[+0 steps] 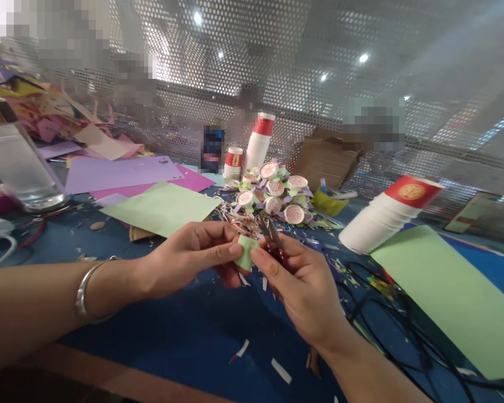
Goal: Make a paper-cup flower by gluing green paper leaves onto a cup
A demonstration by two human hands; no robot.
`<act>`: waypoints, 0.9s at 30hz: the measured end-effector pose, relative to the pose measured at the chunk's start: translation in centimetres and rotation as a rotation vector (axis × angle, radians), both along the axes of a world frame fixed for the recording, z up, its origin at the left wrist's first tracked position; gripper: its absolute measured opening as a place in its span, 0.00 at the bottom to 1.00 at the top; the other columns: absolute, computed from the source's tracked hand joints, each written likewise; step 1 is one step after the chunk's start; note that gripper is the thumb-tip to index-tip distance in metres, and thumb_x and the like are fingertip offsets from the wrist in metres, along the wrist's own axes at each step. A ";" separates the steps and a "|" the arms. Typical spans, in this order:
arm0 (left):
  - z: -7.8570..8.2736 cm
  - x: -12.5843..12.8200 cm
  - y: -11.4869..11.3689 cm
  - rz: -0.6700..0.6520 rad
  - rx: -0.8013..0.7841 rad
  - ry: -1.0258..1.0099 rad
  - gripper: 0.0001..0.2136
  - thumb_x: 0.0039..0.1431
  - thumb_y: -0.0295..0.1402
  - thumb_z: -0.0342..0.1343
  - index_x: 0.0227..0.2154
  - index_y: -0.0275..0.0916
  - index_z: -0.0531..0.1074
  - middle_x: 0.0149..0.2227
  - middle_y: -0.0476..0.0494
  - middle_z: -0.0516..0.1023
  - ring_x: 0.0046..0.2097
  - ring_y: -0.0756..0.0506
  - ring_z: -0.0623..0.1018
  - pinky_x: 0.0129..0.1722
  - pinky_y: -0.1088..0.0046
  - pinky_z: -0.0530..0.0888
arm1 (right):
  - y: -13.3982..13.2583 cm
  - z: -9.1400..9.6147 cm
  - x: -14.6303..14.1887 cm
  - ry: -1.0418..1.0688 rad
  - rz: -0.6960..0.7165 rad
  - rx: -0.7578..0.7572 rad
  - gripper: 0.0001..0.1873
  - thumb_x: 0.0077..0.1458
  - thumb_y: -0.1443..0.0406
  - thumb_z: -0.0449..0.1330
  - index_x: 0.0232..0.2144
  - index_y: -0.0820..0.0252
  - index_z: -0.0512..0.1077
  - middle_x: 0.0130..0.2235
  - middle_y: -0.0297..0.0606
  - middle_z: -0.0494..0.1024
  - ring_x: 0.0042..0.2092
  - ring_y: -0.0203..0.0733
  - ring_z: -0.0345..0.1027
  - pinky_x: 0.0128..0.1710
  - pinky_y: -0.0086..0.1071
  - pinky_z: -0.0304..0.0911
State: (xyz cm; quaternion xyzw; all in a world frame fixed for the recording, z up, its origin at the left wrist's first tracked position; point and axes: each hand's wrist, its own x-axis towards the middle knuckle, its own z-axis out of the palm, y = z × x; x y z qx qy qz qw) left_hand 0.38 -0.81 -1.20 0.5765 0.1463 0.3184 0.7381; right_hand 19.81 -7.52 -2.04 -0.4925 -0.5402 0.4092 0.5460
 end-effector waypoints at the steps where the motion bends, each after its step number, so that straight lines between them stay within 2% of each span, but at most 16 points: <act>1: 0.0 0.0 0.1 -0.026 -0.061 -0.011 0.12 0.62 0.38 0.66 0.32 0.35 0.71 0.32 0.45 0.80 0.31 0.51 0.82 0.33 0.76 0.78 | 0.0 0.0 0.0 -0.003 -0.004 0.001 0.12 0.58 0.55 0.70 0.34 0.55 0.77 0.21 0.26 0.63 0.22 0.31 0.50 0.19 0.29 0.44; 3: -0.1 0.2 0.2 -0.053 -0.149 -0.029 0.13 0.60 0.38 0.68 0.32 0.35 0.72 0.33 0.44 0.82 0.31 0.50 0.83 0.32 0.77 0.78 | -0.1 0.0 0.1 -0.009 -0.012 0.000 0.12 0.58 0.54 0.69 0.35 0.54 0.77 0.19 0.25 0.62 0.20 0.30 0.48 0.17 0.29 0.42; 5: -0.2 0.3 0.3 -0.055 -0.173 -0.037 0.13 0.59 0.38 0.68 0.31 0.34 0.72 0.33 0.43 0.83 0.31 0.50 0.83 0.32 0.78 0.77 | -0.1 0.0 0.3 -0.016 -0.017 0.000 0.12 0.59 0.53 0.69 0.36 0.54 0.77 0.19 0.24 0.61 0.20 0.30 0.48 0.17 0.28 0.42; 10: -0.3 0.5 0.3 -0.024 -0.059 -0.029 0.12 0.58 0.36 0.69 0.30 0.35 0.72 0.28 0.47 0.80 0.32 0.50 0.82 0.34 0.76 0.77 | 0.0 -0.2 0.6 -0.057 -0.023 0.018 0.10 0.59 0.55 0.69 0.36 0.54 0.77 0.21 0.26 0.63 0.23 0.31 0.50 0.20 0.29 0.45; 14: -0.4 0.4 0.7 0.045 0.016 0.013 0.11 0.56 0.33 0.70 0.28 0.34 0.73 0.27 0.51 0.77 0.30 0.54 0.75 0.33 0.79 0.72 | 0.0 -0.3 0.7 -0.085 0.002 0.033 0.10 0.61 0.55 0.68 0.36 0.53 0.78 0.21 0.26 0.63 0.24 0.31 0.50 0.22 0.29 0.47; 17: -0.5 0.4 1.0 0.061 0.036 0.056 0.14 0.52 0.36 0.73 0.27 0.34 0.74 0.25 0.53 0.73 0.28 0.56 0.71 0.30 0.80 0.67 | 0.1 -0.4 0.8 -0.112 0.019 0.044 0.09 0.62 0.56 0.68 0.36 0.53 0.77 0.21 0.24 0.60 0.23 0.30 0.47 0.21 0.29 0.44; 21: -0.5 0.6 0.9 0.093 0.055 0.017 0.18 0.48 0.40 0.75 0.25 0.34 0.73 0.25 0.54 0.73 0.28 0.55 0.72 0.30 0.78 0.68 | 0.2 -0.4 0.9 -0.132 0.023 0.062 0.09 0.63 0.56 0.67 0.36 0.54 0.77 0.20 0.23 0.59 0.22 0.30 0.46 0.21 0.28 0.44; 24: -0.3 0.7 0.4 0.144 -0.004 -0.001 0.18 0.48 0.40 0.75 0.26 0.34 0.73 0.24 0.54 0.74 0.28 0.55 0.73 0.32 0.78 0.69 | 0.3 -0.2 0.8 -0.143 0.028 0.080 0.09 0.62 0.56 0.67 0.35 0.54 0.77 0.21 0.24 0.60 0.23 0.30 0.47 0.20 0.28 0.45; 27: -0.2 0.6 0.0 0.134 -0.137 0.043 0.19 0.47 0.40 0.75 0.27 0.35 0.72 0.24 0.53 0.76 0.28 0.54 0.76 0.32 0.78 0.71 | 0.3 0.1 0.6 -0.164 0.031 0.105 0.09 0.60 0.57 0.69 0.32 0.54 0.77 0.23 0.25 0.63 0.23 0.30 0.47 0.21 0.27 0.48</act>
